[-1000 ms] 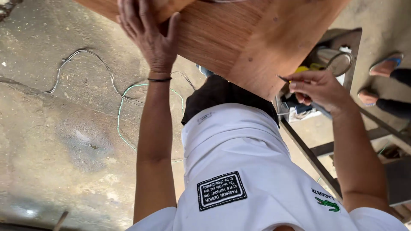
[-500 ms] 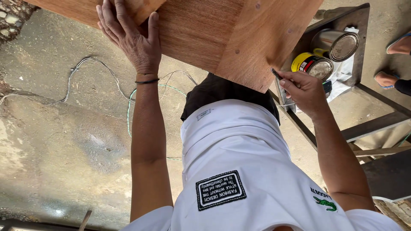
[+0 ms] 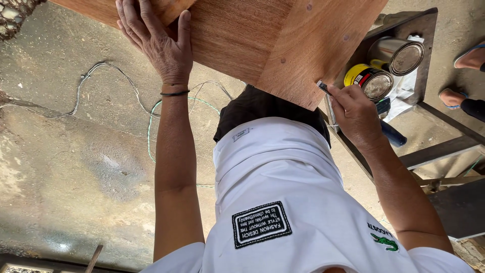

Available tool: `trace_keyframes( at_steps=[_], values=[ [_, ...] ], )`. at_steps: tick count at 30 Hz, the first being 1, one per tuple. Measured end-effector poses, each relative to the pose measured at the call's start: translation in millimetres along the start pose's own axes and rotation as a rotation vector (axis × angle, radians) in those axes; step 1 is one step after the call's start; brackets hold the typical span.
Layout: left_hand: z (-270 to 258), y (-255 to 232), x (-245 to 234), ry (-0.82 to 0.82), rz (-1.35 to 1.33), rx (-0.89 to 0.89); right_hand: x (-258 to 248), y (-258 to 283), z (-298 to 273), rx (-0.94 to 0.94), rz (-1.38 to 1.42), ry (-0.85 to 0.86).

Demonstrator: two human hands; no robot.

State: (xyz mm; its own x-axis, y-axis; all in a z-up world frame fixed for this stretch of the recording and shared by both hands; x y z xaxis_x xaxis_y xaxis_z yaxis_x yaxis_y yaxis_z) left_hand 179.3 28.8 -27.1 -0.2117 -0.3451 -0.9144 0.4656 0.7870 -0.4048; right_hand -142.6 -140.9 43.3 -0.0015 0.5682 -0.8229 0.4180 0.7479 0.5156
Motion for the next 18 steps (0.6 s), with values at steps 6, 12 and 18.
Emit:
trace_keyframes(
  at_steps=[6, 12, 18],
  values=[
    [0, -1, 0, 0.006, 0.017, 0.002, 1, -3, -2, -0.049, -0.076, -0.020],
    [0, -2, -1, 0.013, 0.025, -0.009, -4, -11, 4, -0.158, -0.066, 0.009],
    [0, -4, -3, -0.008, 0.026, 0.010, -6, -23, 9, -0.227, -0.057, 0.044]
  ],
)
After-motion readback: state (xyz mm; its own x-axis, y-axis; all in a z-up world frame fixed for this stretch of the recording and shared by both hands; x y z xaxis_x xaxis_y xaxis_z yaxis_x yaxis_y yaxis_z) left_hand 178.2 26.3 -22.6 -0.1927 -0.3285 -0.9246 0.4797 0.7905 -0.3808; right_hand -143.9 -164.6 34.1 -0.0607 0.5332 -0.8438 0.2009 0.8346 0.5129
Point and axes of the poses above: each hand's wrist, its own z-axis towards the middle knuckle, its own x-axis out of the palm, y = z × x, the point moved 3 cm from there along z, towards the middle knuckle, and after that the axes turned 10 degrees about y, right-handed, at the moved point
